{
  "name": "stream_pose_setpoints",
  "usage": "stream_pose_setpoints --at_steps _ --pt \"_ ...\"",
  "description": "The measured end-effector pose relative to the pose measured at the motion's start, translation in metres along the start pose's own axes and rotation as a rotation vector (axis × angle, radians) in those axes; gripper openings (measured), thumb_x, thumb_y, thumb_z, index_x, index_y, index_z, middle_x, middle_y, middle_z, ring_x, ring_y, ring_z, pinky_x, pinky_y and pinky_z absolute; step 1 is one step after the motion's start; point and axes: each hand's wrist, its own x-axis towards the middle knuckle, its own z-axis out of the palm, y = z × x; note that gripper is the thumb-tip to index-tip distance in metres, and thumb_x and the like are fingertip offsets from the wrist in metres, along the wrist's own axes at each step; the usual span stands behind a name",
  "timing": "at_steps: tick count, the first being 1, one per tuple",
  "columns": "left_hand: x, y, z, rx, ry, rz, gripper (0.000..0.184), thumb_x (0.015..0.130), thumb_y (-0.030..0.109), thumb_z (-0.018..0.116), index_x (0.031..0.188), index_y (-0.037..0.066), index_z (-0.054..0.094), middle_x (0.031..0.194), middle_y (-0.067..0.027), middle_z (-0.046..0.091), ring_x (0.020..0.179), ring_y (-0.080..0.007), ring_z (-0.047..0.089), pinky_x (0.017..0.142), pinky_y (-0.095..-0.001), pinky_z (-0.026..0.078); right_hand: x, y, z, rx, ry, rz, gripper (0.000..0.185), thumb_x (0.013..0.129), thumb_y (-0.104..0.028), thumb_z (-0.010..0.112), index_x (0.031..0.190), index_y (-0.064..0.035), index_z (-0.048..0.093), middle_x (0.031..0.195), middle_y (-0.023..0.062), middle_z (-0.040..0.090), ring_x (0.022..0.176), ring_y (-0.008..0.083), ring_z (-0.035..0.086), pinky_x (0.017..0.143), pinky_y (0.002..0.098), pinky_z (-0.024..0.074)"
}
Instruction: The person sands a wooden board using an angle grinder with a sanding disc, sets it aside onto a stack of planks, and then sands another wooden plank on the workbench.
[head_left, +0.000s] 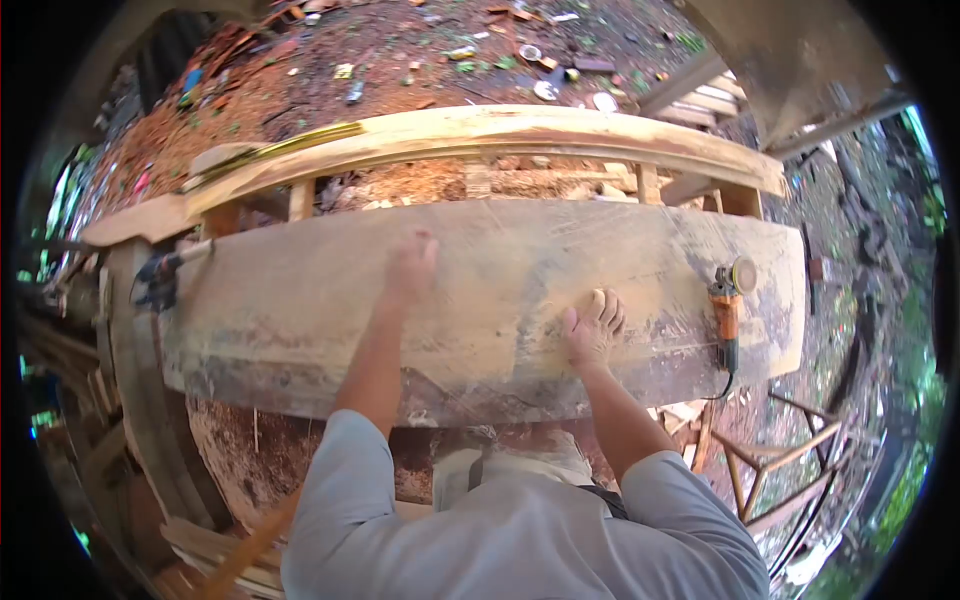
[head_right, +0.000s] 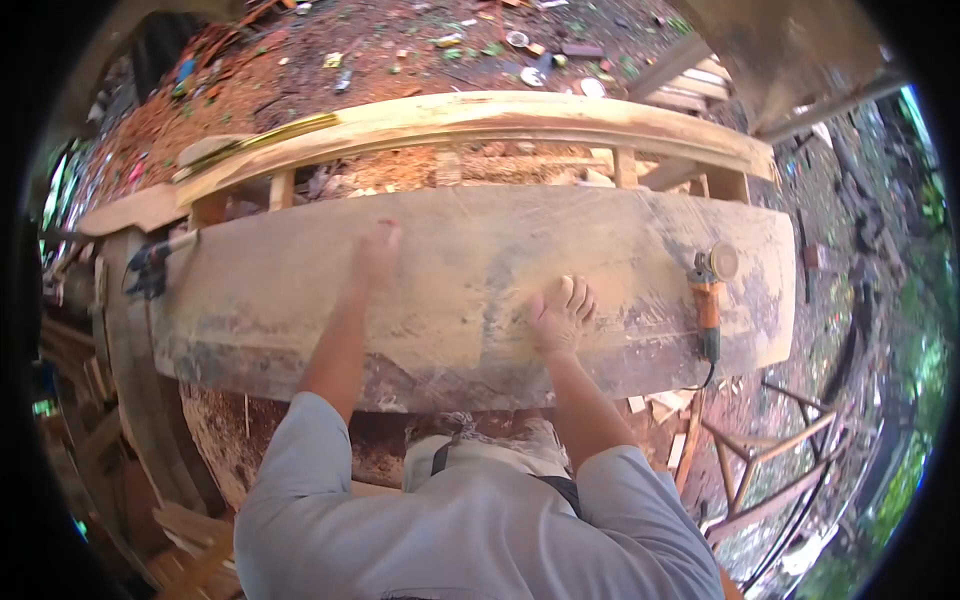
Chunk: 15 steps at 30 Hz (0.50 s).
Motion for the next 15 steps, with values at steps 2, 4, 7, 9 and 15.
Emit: stream_pose_setpoints --at_steps 2,4,7,9,15 --pt "0.077 0.002 0.012 0.022 0.079 0.206 0.038 0.091 0.023 0.069 0.121 0.000 0.063 0.127 -0.0246 0.064 0.121 -0.0410 0.058 0.102 -0.0492 0.048 0.004 -0.011 0.009 -0.039 0.081 0.021 0.069 0.090 -0.042 0.067 0.147 -0.0096 0.044 0.153 0.0184 0.042 0.146 0.0423 0.034 0.121 0.0573 0.0255" --pt "0.136 -0.006 0.029 0.195 0.216 0.377 0.045 0.087 0.021 0.071 0.122 -0.006 0.063 0.131 -0.0261 0.063 0.123 -0.0410 0.058 0.107 -0.0483 0.047 0.007 -0.010 -0.004 0.010 0.012 0.021 0.069 0.088 -0.042 0.068 0.145 -0.0099 0.046 0.154 0.0172 0.041 0.146 0.0410 0.032 0.122 0.0577 0.0219" --pt "0.222 -0.003 0.017 0.506 -0.091 0.301 0.040 0.087 0.016 0.067 0.121 -0.005 0.068 0.144 -0.0310 0.053 0.136 -0.0428 0.051 0.114 -0.0475 0.043 0.007 -0.006 0.000 0.009 0.011 0.033 0.068 0.088 -0.043 0.068 0.144 -0.0106 0.047 0.153 0.0164 0.042 0.147 0.0404 0.031 0.122 0.0575 0.0212" --pt "0.257 -0.006 0.015 0.713 -0.146 0.367 0.047 0.086 0.026 0.073 0.123 -0.002 0.068 0.152 -0.0292 0.047 0.139 -0.0423 0.047 0.117 -0.0482 0.040 0.006 -0.007 -0.001 0.019 0.028 0.069 0.068 0.088 -0.043 0.068 0.144 -0.0109 0.048 0.153 0.0164 0.042 0.147 0.0399 0.031 0.122 0.0574 0.0207" --pt "0.292 0.023 -0.012 0.591 -0.328 0.366 0.061 0.071 0.031 0.089 0.118 -0.003 0.069 0.139 -0.0237 0.058 0.128 -0.0386 0.057 0.110 -0.0459 0.046 0.005 -0.006 -0.002 0.085 0.015 0.087 0.067 0.087 -0.044 0.069 0.143 -0.0106 0.050 0.154 0.0169 0.042 0.148 0.0395 0.031 0.123 0.0565 0.0193"
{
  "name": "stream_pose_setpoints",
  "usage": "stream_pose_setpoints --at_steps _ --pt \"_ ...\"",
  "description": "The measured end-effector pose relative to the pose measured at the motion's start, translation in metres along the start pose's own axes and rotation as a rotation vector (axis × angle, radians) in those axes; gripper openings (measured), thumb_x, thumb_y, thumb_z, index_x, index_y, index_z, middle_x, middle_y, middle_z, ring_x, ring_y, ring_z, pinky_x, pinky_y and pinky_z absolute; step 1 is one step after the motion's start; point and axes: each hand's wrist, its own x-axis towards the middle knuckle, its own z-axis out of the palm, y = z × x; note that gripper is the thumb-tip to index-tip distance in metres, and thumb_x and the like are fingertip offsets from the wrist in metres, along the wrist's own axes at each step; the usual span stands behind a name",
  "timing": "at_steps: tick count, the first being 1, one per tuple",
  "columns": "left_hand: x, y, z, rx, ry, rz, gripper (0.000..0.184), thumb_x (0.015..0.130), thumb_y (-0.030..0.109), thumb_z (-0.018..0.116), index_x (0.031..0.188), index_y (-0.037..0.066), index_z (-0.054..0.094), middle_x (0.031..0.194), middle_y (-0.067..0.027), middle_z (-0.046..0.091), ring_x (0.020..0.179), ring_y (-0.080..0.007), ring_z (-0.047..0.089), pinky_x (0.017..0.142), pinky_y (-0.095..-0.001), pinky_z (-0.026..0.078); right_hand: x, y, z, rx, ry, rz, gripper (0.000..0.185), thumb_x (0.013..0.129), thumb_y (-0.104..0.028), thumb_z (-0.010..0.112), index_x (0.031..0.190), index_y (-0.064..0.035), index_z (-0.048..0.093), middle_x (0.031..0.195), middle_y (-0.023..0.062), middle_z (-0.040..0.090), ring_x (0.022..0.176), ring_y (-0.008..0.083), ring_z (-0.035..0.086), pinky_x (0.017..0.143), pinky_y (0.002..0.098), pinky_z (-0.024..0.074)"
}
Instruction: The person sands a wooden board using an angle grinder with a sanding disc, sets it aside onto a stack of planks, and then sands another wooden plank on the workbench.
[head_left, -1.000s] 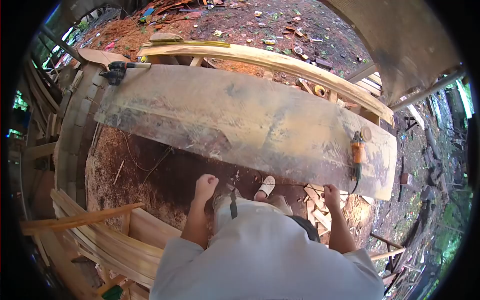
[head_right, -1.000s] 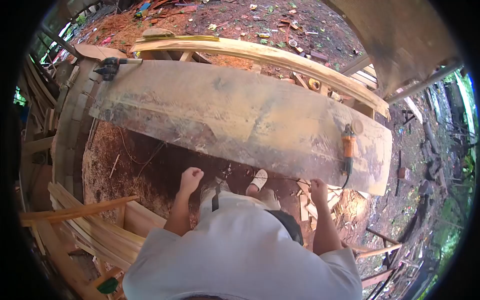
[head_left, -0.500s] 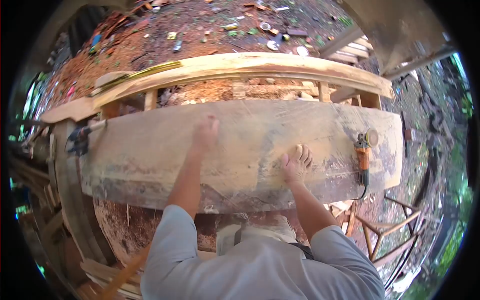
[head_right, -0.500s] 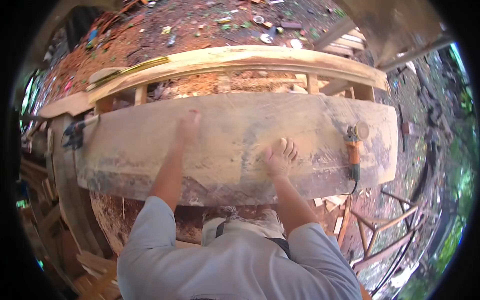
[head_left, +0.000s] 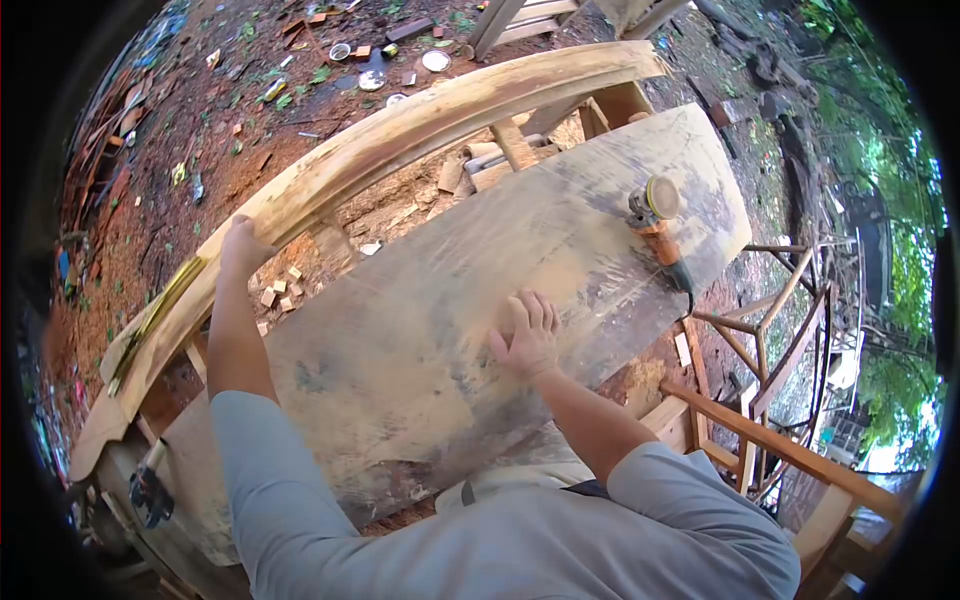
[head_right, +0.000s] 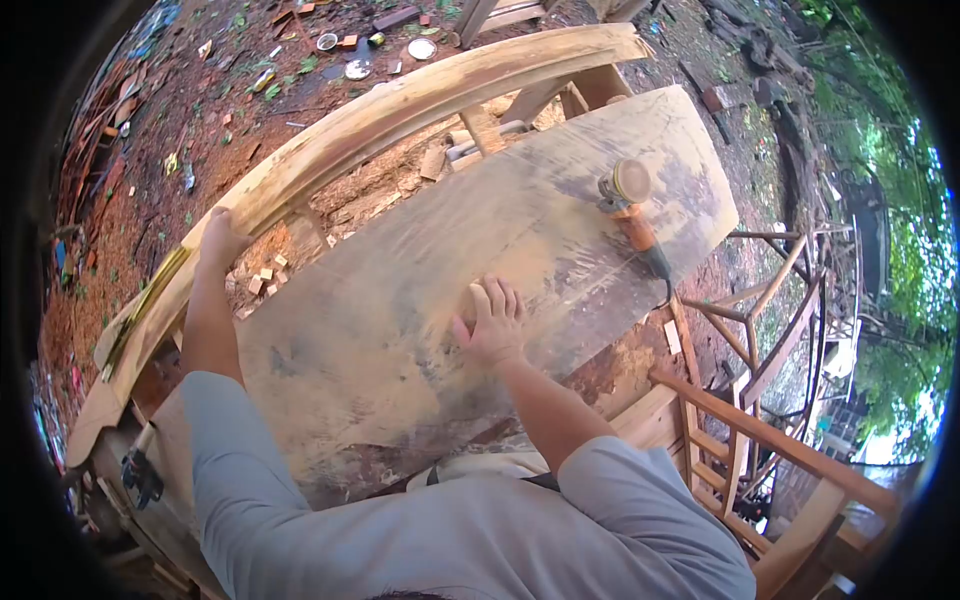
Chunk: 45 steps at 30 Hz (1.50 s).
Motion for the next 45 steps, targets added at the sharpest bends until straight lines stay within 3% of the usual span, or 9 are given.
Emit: stream_pose_setpoints --at_steps 5,15,19,23,26,30,32,38,45 --pt "-0.013 0.019 -0.003 0.100 0.016 -0.036 0.050 0.061 0.028 0.095 0.087 -0.001 0.064 0.105 -0.0192 0.065 0.099 -0.0401 0.065 0.089 -0.0498 0.053 0.000 0.003 -0.001 0.003 -0.012 0.007 0.067 0.087 -0.043 0.070 0.143 -0.0129 0.051 0.154 0.0159 0.042 0.147 0.0393 0.032 0.123 0.0560 0.0195" --pt "-0.057 0.042 -0.026 0.038 0.657 0.276 0.028 0.091 0.028 0.071 0.081 0.003 0.066 0.079 -0.0186 0.063 0.079 -0.0376 0.062 0.072 -0.0497 0.049 -0.001 0.009 0.002 -0.032 0.036 -0.070 0.063 0.084 -0.040 0.071 0.139 -0.0140 0.055 0.150 0.0172 0.047 0.143 0.0389 0.039 0.117 0.0563 0.0294" --pt "-0.133 0.115 -0.118 0.205 0.575 0.159 0.015 0.082 0.016 0.065 0.081 0.005 0.074 0.087 -0.0192 0.070 0.084 -0.0371 0.070 0.077 -0.0498 0.056 -0.003 0.002 0.002 0.144 0.114 -0.113 0.064 0.086 -0.040 0.070 0.141 -0.0107 0.054 0.150 0.0185 0.048 0.139 0.0406 0.043 0.115 0.0570 0.0317" --pt "-0.241 0.184 -0.169 -0.058 0.353 -0.099 0.046 0.089 0.046 0.060 0.084 0.003 0.076 0.091 -0.0198 0.074 0.088 -0.0398 0.071 0.085 -0.0521 0.054 0.027 0.089 0.013 0.434 -0.074 -0.340 0.056 0.084 -0.030 0.077 0.131 -0.0028 0.061 0.134 0.0192 0.061 0.126 0.0392 0.055 0.107 0.0512 0.0430" --pt "-0.302 0.197 -0.140 -0.132 0.286 -0.288 0.054 0.091 0.054 0.060 0.087 0.002 0.076 0.094 -0.0219 0.074 0.090 -0.0411 0.071 0.084 -0.0526 0.055 0.052 0.167 -0.078 0.040 0.671 -0.220 0.052 0.084 -0.028 0.079 0.125 0.0002 0.063 0.126 0.0210 0.065 0.114 0.0402 0.062 0.102 0.0512 0.0481" --pt "-0.364 0.211 -0.079 -0.240 0.255 -0.399 0.056 0.089 0.058 0.063 0.093 0.004 0.077 0.097 -0.0231 0.074 0.092 -0.0424 0.071 0.083 -0.0524 0.055 0.085 0.263 -0.144 -0.219 0.509 0.275 0.065 0.072 -0.021 0.080 0.128 0.0033 0.060 0.123 0.0233 0.066 0.112 0.0434 0.064 0.099 0.0522 0.0499" --pt "-0.387 0.220 -0.031 -0.345 0.292 -0.434 0.054 0.088 0.058 0.063 0.095 0.007 0.077 0.097 -0.0226 0.074 0.093 -0.0419 0.071 0.083 -0.0526 0.055 0.114 0.320 -0.143 0.137 -0.156 0.229 0.065 0.067 -0.020 0.077 0.125 0.0050 0.061 0.115 0.0239 0.069 0.108 0.0406 0.067 0.092 0.0500 0.0532" --pt "-0.435 0.272 0.057 -0.503 0.284 -0.410 0.054 0.089 0.059 0.063 0.091 0.006 0.076 0.088 -0.0232 0.073 0.086 -0.0420 0.071 0.077 -0.0527 0.055 0.087 0.318 -0.151 0.612 -0.423 0.492 0.048 0.065 -0.013 0.072 0.109 0.0046 0.064 0.090 0.0129 0.066 0.079 0.0281 0.067 0.072 0.0408 0.0533" --pt "-0.477 0.327 0.038 -0.493 0.083 -0.347 0.054 0.091 0.055 0.065 0.079 0.003 0.076 0.079 -0.0232 0.071 0.080 -0.0439 0.070 0.073 -0.0528 0.054 -0.079 0.294 -0.235 1.128 0.035 0.371 0.039 0.072 -0.009 0.070 0.109 0.0006 0.061 0.092 0.0055 0.060 0.080 0.0180 0.061 0.072 0.0343 0.0522"
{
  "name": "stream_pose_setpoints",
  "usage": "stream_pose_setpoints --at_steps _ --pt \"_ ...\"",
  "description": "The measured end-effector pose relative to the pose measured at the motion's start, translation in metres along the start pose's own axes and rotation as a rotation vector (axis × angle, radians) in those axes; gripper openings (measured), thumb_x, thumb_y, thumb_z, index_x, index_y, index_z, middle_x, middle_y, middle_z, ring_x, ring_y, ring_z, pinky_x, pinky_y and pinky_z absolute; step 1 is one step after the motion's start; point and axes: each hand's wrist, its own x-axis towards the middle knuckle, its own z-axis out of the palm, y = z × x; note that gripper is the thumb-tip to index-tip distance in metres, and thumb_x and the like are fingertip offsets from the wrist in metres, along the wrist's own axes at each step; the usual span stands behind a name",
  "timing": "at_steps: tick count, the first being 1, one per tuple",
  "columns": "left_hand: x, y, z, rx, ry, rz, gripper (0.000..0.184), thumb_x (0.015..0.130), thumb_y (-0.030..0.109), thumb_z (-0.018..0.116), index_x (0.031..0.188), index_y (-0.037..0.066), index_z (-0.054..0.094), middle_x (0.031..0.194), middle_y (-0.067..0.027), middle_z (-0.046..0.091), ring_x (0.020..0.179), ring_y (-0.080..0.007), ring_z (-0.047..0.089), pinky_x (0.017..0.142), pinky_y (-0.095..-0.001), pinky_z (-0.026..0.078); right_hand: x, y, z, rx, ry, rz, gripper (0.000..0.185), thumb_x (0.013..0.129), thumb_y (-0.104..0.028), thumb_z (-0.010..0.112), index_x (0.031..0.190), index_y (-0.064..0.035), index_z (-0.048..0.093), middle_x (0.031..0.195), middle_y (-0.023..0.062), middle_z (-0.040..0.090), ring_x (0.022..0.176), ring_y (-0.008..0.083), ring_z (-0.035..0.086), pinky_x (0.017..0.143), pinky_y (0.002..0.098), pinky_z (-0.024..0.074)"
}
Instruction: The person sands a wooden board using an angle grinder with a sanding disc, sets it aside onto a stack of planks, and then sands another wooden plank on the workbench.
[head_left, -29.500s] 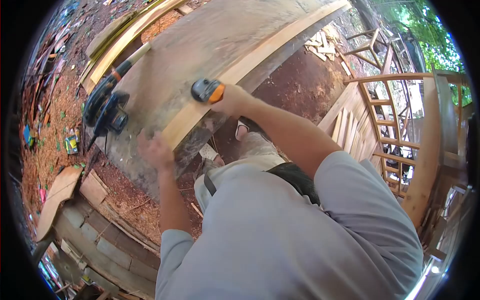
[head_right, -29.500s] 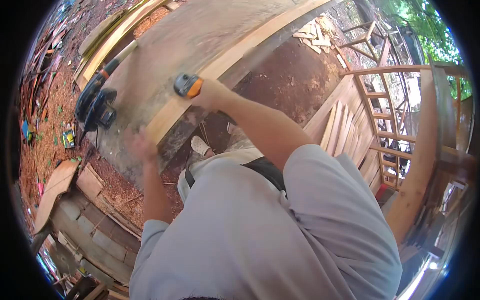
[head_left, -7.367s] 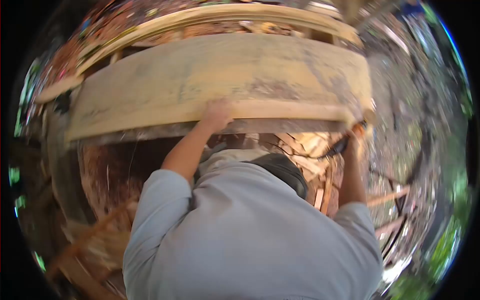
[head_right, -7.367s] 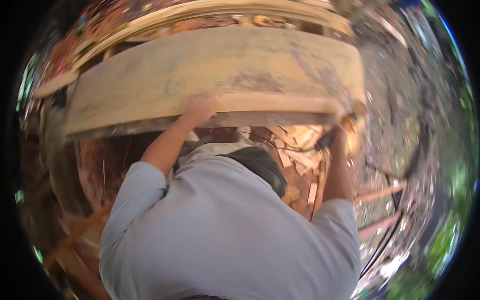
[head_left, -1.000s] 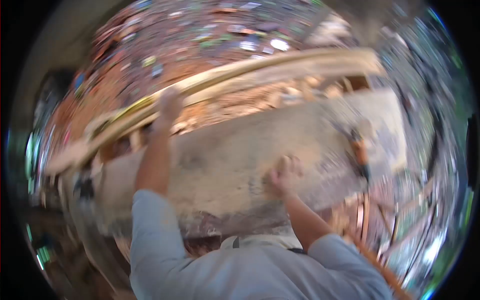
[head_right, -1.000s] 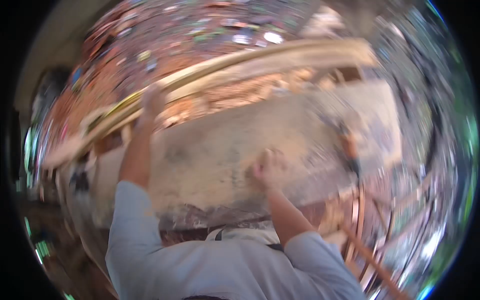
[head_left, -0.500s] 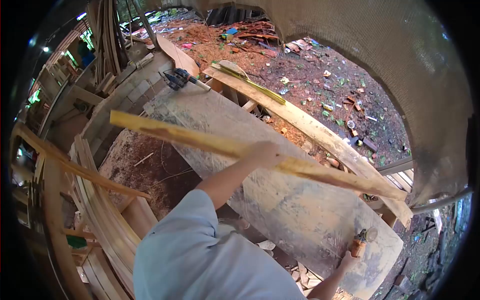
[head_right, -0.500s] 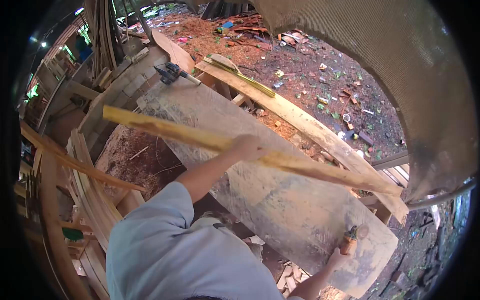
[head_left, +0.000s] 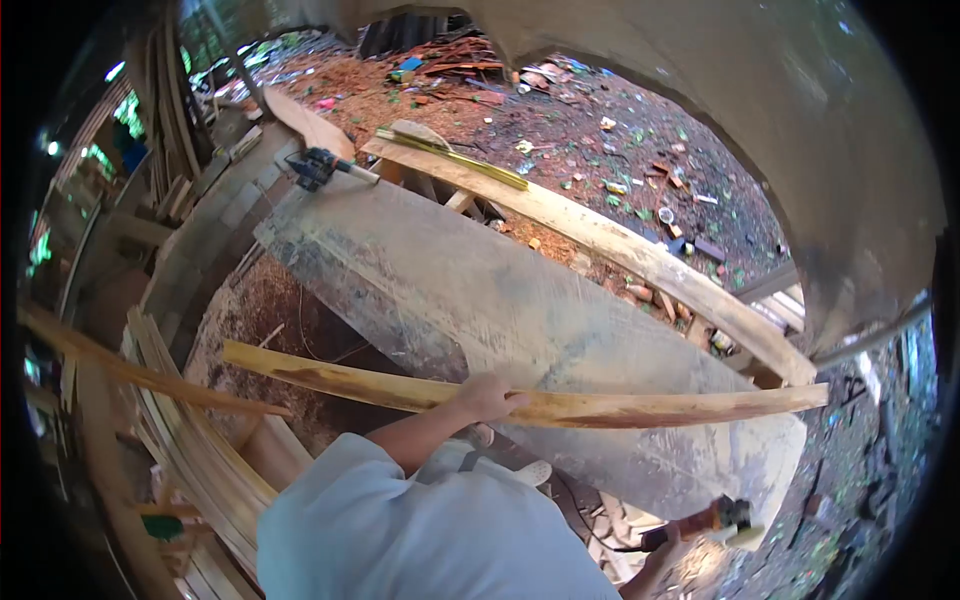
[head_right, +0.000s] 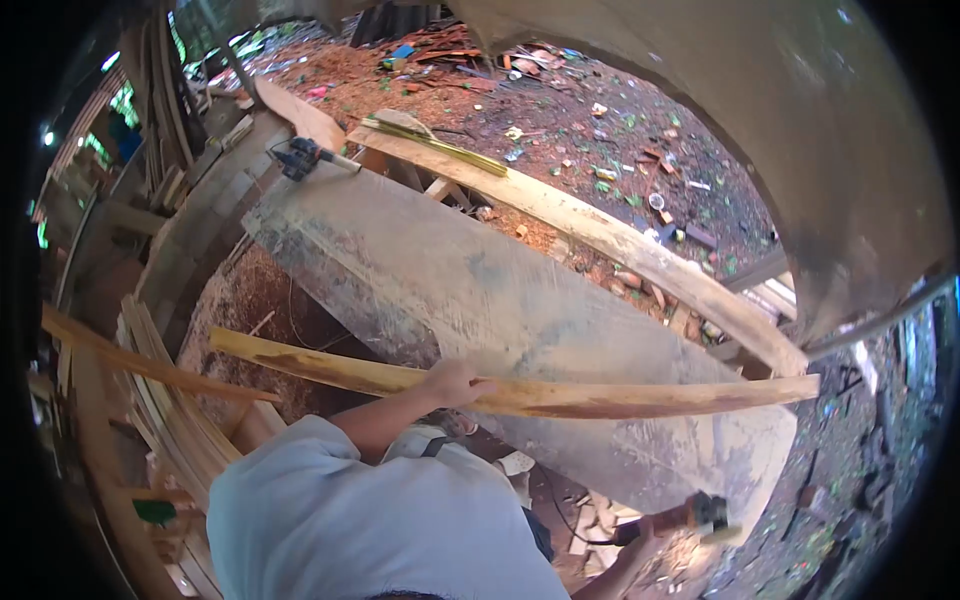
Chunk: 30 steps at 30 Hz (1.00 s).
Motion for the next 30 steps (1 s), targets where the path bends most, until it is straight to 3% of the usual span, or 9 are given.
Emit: stream_pose_setpoints --at_steps 7,14,17,21,24,25,27,28,30 --pt "0.039 0.030 0.034 0.015 -0.082 0.108 0.063 0.087 0.061 0.067 0.072 0.000 0.073 0.071 -0.0260 0.068 0.072 -0.0435 0.070 0.070 -0.0524 0.054 -0.048 0.055 -0.085 0.399 0.127 0.233 0.036 0.091 -0.030 0.071 0.111 -0.0016 0.066 0.089 0.0045 0.061 0.088 0.0189 0.062 0.083 0.0344 0.0515" --pt "0.101 -0.018 0.028 0.043 -0.251 0.198 0.061 0.084 0.061 0.071 0.075 0.001 0.073 0.073 -0.0244 0.068 0.073 -0.0424 0.070 0.072 -0.0507 0.054 -0.106 0.066 -0.112 0.379 0.511 0.149 0.051 0.092 -0.039 0.070 0.129 -0.0046 0.060 0.101 0.0051 0.060 0.091 0.0187 0.060 0.082 0.0354 0.0523" --pt "0.109 -0.049 0.019 0.090 -0.057 0.277 0.057 0.083 0.057 0.074 0.074 0.001 0.071 0.073 -0.0210 0.069 0.068 -0.0399 0.066 0.064 -0.0495 0.050 -0.111 0.048 -0.110 0.550 0.500 0.143 0.053 0.091 -0.039 0.070 0.131 -0.0047 0.059 0.103 0.0057 0.060 0.092 0.0194 0.060 0.083 0.0357 0.0524" --pt "0.111 -0.056 -0.036 0.118 -0.174 0.217 0.054 0.085 0.055 0.072 0.077 0.002 0.072 0.080 -0.0184 0.071 0.082 -0.0394 0.068 0.073 -0.0503 0.052 -0.112 0.028 -0.100 0.744 0.417 0.137 0.056 0.091 -0.039 0.070 0.133 -0.0049 0.057 0.106 0.0064 0.060 0.093 0.0203 0.060 0.085 0.0362 0.0525" --pt "0.128 -0.119 -0.009 0.418 0.233 0.288 0.045 0.087 0.050 0.073 0.085 0.004 0.075 0.087 -0.0177 0.070 0.094 -0.0379 0.067 0.084 -0.0505 0.052 -0.111 -0.017 -0.042 0.670 0.527 -0.031 0.057 0.090 -0.040 0.071 0.133 -0.0051 0.057 0.107 0.0079 0.061 0.097 0.0224 0.062 0.090 0.0377 0.0532" --pt "0.124 -0.111 -0.013 0.449 0.344 0.506 0.042 0.087 0.046 0.074 0.087 0.005 0.074 0.090 -0.0174 0.070 0.099 -0.0367 0.067 0.087 -0.0500 0.051 -0.105 0.000 -0.053 0.668 0.441 -0.027 0.051 0.092 -0.038 0.069 0.130 -0.0060 0.057 0.109 0.0098 0.063 0.104 0.0224 0.064 0.093 0.0393 0.0541" --pt "0.108 -0.071 -0.002 0.065 0.387 0.521 0.036 0.087 0.040 0.077 0.090 0.005 0.074 0.092 -0.0162 0.070 0.102 -0.0335 0.067 0.091 -0.0480 0.052 -0.085 0.021 -0.058 0.719 0.209 -0.018 0.049 0.093 -0.039 0.069 0.128 -0.0069 0.058 0.110 0.0091 0.063 0.105 0.0221 0.064 0.092 0.0394 0.0548" --pt "0.081 -0.018 0.014 -0.341 0.309 0.305 0.033 0.087 0.037 0.078 0.091 0.005 0.073 0.092 -0.0153 0.071 0.101 -0.0315 0.067 0.091 -0.0463 0.052 -0.081 0.024 -0.052 0.768 -0.010 -0.017 0.046 0.094 -0.039 0.069 0.126 -0.0079 0.058 0.110 0.0084 0.064 0.105 0.0218 0.065 0.091 0.0395 0.0554" --pt "0.049 0.046 0.052 -0.611 -0.221 0.207 0.036 0.090 0.039 0.076 0.087 0.003 0.071 0.084 -0.0124 0.071 0.085 -0.0267 0.067 0.085 -0.0370 0.053 -0.072 0.022 -0.022 0.843 -0.139 0.221 0.048 0.094 -0.046 0.070 0.125 -0.0110 0.058 0.107 0.0021 0.065 0.095 0.0206 0.066 0.085 0.0434 0.0574"
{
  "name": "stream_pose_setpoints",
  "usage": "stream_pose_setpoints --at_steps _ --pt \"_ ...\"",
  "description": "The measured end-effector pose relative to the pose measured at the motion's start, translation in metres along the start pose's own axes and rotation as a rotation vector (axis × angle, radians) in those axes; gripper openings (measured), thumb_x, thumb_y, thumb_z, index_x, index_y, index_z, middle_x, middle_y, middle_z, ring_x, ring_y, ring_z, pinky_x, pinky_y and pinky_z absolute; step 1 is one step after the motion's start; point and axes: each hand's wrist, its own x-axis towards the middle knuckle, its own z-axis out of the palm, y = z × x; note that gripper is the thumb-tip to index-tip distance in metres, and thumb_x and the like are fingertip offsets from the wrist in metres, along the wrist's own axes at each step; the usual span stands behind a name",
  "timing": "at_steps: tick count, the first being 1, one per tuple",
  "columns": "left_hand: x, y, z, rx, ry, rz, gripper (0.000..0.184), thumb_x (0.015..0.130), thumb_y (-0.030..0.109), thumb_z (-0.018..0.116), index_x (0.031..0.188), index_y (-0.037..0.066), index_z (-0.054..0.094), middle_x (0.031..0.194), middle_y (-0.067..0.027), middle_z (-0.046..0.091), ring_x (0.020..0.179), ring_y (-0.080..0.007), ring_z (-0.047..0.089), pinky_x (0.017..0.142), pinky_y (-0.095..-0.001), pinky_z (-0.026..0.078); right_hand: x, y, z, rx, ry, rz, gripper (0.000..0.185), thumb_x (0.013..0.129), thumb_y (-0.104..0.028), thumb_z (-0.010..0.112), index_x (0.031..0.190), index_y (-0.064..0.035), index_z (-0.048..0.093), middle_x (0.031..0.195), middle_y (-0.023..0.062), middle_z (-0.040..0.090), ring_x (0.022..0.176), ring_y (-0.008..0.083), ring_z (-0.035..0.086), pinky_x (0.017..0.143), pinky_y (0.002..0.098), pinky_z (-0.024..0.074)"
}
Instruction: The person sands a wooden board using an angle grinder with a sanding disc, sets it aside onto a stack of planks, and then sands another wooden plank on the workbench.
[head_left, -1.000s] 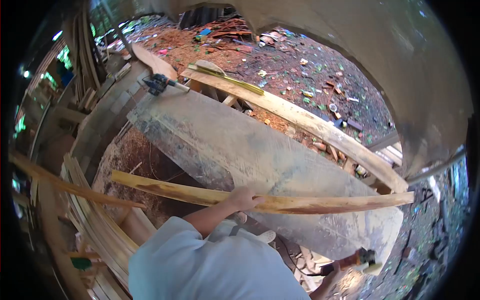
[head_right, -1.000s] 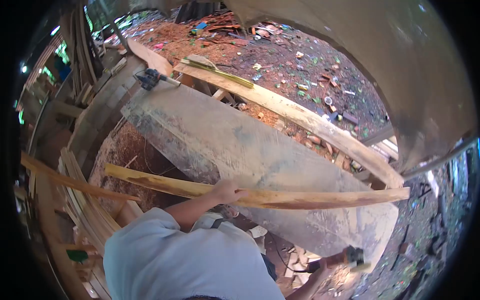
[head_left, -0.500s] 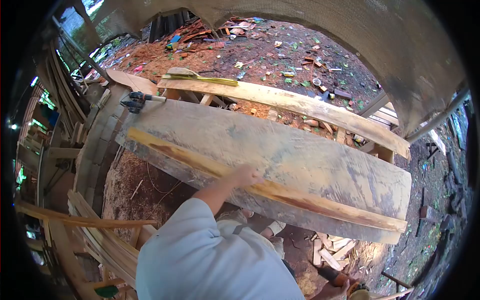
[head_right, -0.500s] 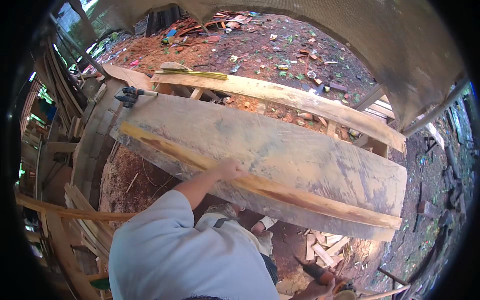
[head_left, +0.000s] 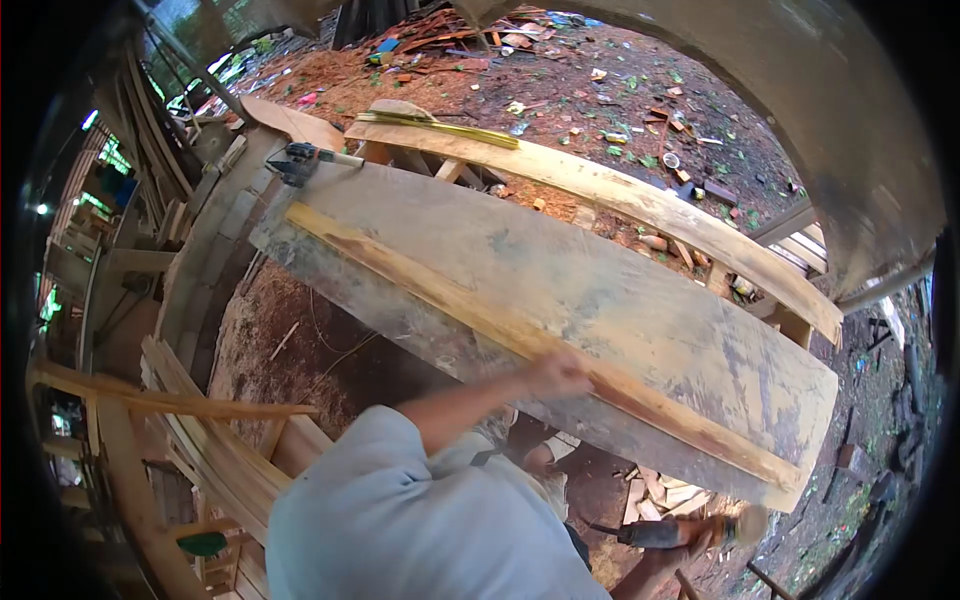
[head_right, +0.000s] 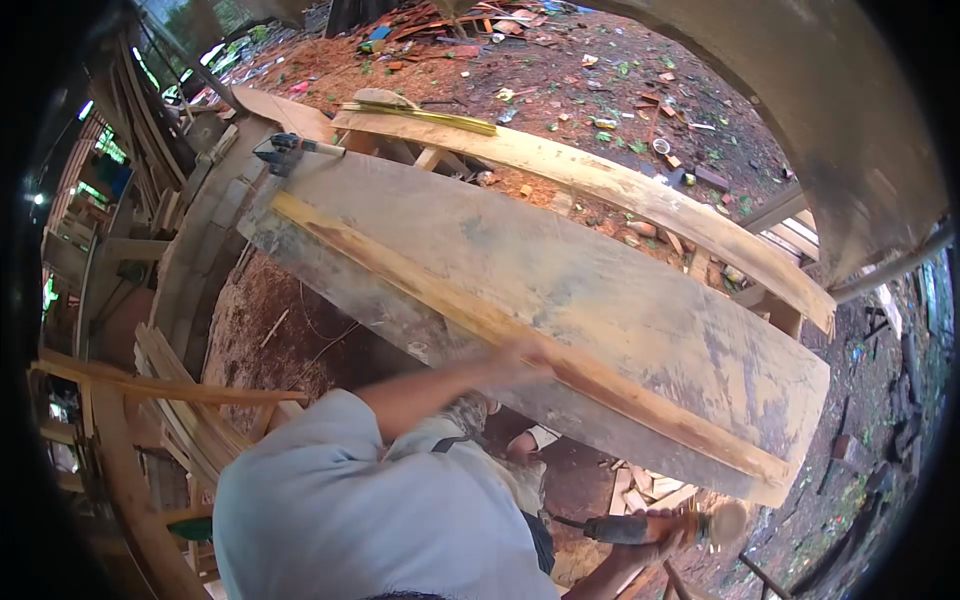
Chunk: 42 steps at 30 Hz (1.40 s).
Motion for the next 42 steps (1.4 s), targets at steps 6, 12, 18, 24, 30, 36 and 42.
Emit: stream_pose_setpoints --at_steps 6,12,18,24,30,36,42 --pt "-0.048 0.038 0.107 -0.184 -0.611 0.146 0.036 0.085 0.033 0.071 0.085 -0.003 0.069 0.078 -0.0176 0.070 0.081 -0.0252 0.070 0.074 -0.0409 0.053 0.011 0.073 0.127 -0.002 0.051 -0.037 0.046 0.093 -0.040 0.071 0.131 -0.0156 0.061 0.115 0.0085 0.070 0.099 0.0249 0.068 0.089 0.0470 0.0582" --pt "-0.051 0.067 0.055 0.077 -0.639 0.100 0.040 0.081 0.027 0.078 0.106 -0.002 0.067 0.100 -0.0242 0.070 0.096 -0.0378 0.069 0.085 -0.0463 0.052 0.028 0.088 0.140 0.039 -0.104 -0.049 0.042 0.091 -0.036 0.072 0.121 -0.0082 0.061 0.112 0.0052 0.067 0.097 0.0230 0.066 0.092 0.0431 0.0570" --pt "-0.029 0.054 0.055 0.040 -0.609 0.123 0.039 0.074 0.027 0.081 0.102 0.001 0.071 0.097 -0.0222 0.071 0.094 -0.0373 0.069 0.083 -0.0469 0.054 0.033 0.078 0.173 -0.156 0.041 -0.058 0.022 0.095 -0.030 0.069 0.110 -0.0151 0.063 0.093 0.0040 0.068 0.080 0.0221 0.068 0.071 0.0375 0.0588" --pt "0.013 -0.036 -0.025 0.522 -0.085 0.437 0.059 0.062 0.021 0.082 0.118 0.009 0.073 0.122 -0.0201 0.066 0.115 -0.0432 0.060 0.101 -0.0557 0.047 0.011 0.039 0.192 -0.330 0.122 -0.272 0.022 0.102 -0.029 0.056 0.083 -0.0192 0.052 0.068 -0.0037 0.050 0.064 0.0109 0.049 0.060 0.0295 0.0443" --pt "0.020 -0.081 -0.069 0.898 -0.222 0.367 0.045 0.084 0.045 0.075 0.099 0.003 0.079 0.125 -0.0226 0.063 0.119 -0.0390 0.058 0.101 -0.0526 0.045 0.001 0.000 0.148 -0.825 0.318 -0.350 0.019 0.089 -0.011 0.071 0.106 -0.0089 0.064 0.076 -0.0018 0.057 0.058 0.0097 0.054 0.049 0.0274 0.0411" --pt "-0.015 -0.116 -0.133 0.881 -0.078 0.377 0.046 0.077 0.038 0.082 0.102 0.000 0.075 0.131 -0.0199 0.060 0.122 -0.0395 0.055 0.104 -0.0532 0.042 0.008 0.043 0.113 -1.324 0.224 -0.261 0.028 0.078 -0.016 0.083 0.100 -0.0071 0.069 0.070 -0.0014 0.063 0.052 0.0089 0.055 0.046 0.0281 0.0432" --pt "-0.066 -0.102 -0.178 0.937 0.003 0.274 0.053 0.077 0.031 0.083 0.117 -0.001 0.068 0.134 -0.0214 0.057 0.127 -0.0418 0.052 0.110 -0.0519 0.039 0.040 0.092 0.131 -1.410 0.019 0.158 0.058 0.070 -0.031 0.085 0.114 0.0026 0.066 0.095 0.0176 0.075 0.090 0.0321 0.074 0.082 0.0398 0.0574"
